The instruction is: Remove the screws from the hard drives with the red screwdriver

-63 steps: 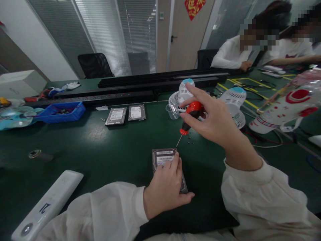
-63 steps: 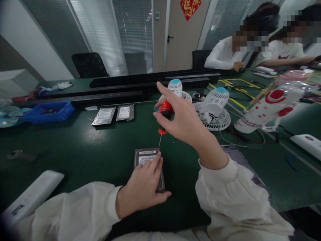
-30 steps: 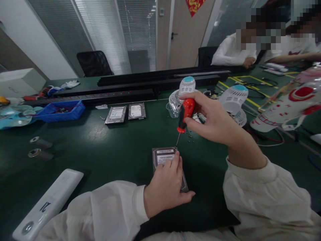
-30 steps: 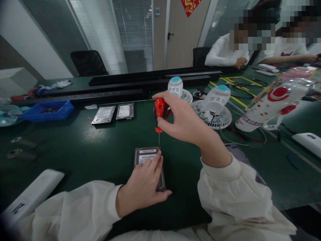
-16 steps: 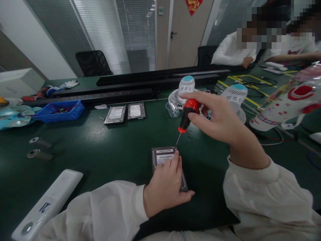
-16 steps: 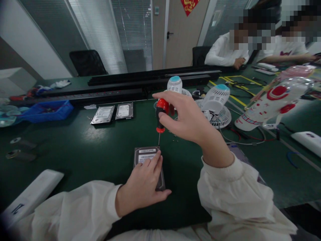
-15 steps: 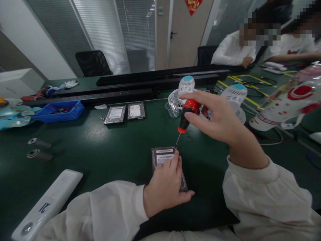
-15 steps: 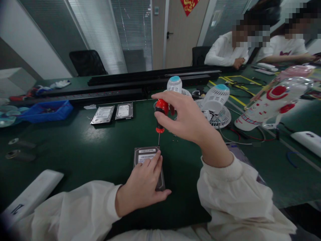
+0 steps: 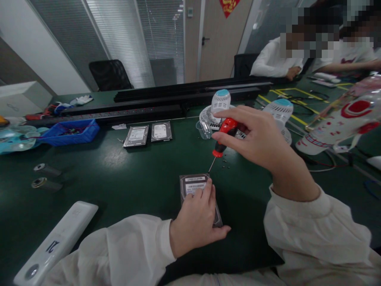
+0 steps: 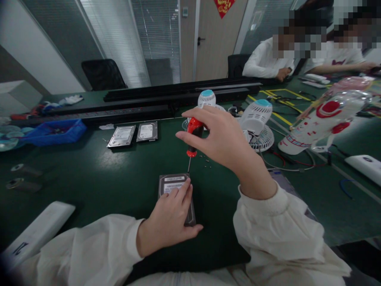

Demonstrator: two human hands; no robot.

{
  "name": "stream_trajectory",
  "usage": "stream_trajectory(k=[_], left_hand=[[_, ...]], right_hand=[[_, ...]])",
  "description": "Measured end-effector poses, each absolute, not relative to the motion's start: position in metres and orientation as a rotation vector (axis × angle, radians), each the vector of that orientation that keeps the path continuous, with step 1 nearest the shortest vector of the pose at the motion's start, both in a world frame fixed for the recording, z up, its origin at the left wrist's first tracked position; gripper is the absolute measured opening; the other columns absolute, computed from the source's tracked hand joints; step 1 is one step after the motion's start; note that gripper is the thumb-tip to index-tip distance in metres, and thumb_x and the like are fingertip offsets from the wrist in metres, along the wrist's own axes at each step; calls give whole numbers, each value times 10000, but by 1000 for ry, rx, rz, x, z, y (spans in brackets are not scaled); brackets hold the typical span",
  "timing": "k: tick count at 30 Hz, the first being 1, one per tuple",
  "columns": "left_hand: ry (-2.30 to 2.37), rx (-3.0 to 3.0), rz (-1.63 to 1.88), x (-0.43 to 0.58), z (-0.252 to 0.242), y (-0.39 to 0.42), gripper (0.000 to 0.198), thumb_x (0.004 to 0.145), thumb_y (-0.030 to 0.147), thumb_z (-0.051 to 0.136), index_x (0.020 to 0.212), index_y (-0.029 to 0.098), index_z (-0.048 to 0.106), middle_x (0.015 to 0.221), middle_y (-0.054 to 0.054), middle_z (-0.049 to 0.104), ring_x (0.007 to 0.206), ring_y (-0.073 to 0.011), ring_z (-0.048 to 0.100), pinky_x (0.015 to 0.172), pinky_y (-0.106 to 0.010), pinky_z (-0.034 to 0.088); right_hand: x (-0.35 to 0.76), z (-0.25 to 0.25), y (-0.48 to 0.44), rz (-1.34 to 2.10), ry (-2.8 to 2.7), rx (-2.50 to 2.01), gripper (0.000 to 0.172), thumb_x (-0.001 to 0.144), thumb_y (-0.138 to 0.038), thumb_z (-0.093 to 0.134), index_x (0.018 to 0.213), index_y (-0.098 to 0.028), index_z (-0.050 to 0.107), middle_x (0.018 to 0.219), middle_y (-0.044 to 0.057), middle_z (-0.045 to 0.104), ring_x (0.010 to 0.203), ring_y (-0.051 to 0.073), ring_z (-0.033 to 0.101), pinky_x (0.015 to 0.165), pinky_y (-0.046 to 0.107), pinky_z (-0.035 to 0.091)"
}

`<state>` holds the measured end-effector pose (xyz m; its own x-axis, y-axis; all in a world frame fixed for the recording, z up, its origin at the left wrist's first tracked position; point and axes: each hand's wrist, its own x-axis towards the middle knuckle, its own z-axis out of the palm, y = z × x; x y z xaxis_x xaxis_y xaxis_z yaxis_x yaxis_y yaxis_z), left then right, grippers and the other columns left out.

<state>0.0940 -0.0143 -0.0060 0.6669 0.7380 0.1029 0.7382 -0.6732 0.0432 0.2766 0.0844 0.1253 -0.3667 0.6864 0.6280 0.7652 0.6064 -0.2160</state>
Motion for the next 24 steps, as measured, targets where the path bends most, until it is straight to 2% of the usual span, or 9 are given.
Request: stream_trajectory(k=[3, 6, 8, 12, 15, 18, 22, 24], left_hand=[[-1275, -2868, -170, 94, -7, -14, 1043, 866, 783, 535, 1534, -12, 439, 1618, -254, 401, 1153, -348, 626, 864, -421, 568], [-1277, -2862, -172, 93, -7, -14, 1031, 874, 782, 520, 1536, -5, 440, 1623, -251, 395, 1169, -350, 621, 867, -418, 566], [-1273, -2863, -169, 93, -7, -14, 1030, 877, 785, 510, 1536, -4, 440, 1623, -253, 394, 1169, -351, 621, 861, -416, 568], [-1275, -2860, -175, 94, -6, -14, 1040, 869, 785, 523, 1534, -10, 440, 1616, -255, 403, 1144, -351, 630, 851, -426, 573], [-1273, -2866, -181, 94, -5, -14, 1040, 868, 782, 534, 1531, -13, 444, 1610, -251, 415, 1143, -352, 630, 845, -428, 576], [-1277, -2873, -175, 93, -6, -14, 1037, 872, 783, 527, 1535, -10, 442, 1618, -249, 405, 1171, -359, 619, 847, -431, 577], [-1286, -2879, -166, 93, -6, -14, 1038, 873, 784, 520, 1542, -5, 434, 1623, -253, 393, 1184, -364, 613, 848, -432, 577], [-1282, -2881, -167, 93, -6, -13, 1039, 872, 780, 527, 1540, -9, 435, 1621, -256, 396, 1180, -365, 615, 853, -432, 576]], right_hand=[[277, 126, 83, -160, -2159, -1135, 412, 890, -374, 644, 1237, -168, 726, 1073, 99, 764, 902, 249, 707, 841, 396, 535], [279, 129, 81, -125, -2224, -1119, 495, 896, -287, 549, 1362, -158, 657, 1160, 117, 733, 998, 276, 694, 876, 424, 522], [279, 130, 80, -113, -2240, -1132, 514, 931, -331, 520, 1405, -162, 627, 1165, 125, 719, 1023, 286, 684, 886, 441, 514], [277, 129, 81, -147, -2177, -1191, 505, 936, -485, 587, 1323, -177, 690, 1120, 118, 747, 974, 285, 701, 859, 434, 524], [278, 129, 82, -143, -2198, -1155, 445, 925, -382, 583, 1305, -180, 699, 1114, 114, 754, 1010, 286, 696, 889, 440, 525], [279, 130, 81, -114, -2256, -1077, 465, 918, -300, 524, 1337, -164, 675, 1173, 132, 726, 1104, 306, 661, 957, 474, 505], [278, 129, 81, -132, -2201, -1158, 493, 938, -442, 576, 1344, -178, 673, 1190, 136, 709, 1074, 311, 670, 922, 476, 515], [278, 129, 81, -138, -2183, -1166, 490, 926, -448, 601, 1323, -175, 687, 1177, 129, 718, 1064, 304, 676, 926, 468, 515]])
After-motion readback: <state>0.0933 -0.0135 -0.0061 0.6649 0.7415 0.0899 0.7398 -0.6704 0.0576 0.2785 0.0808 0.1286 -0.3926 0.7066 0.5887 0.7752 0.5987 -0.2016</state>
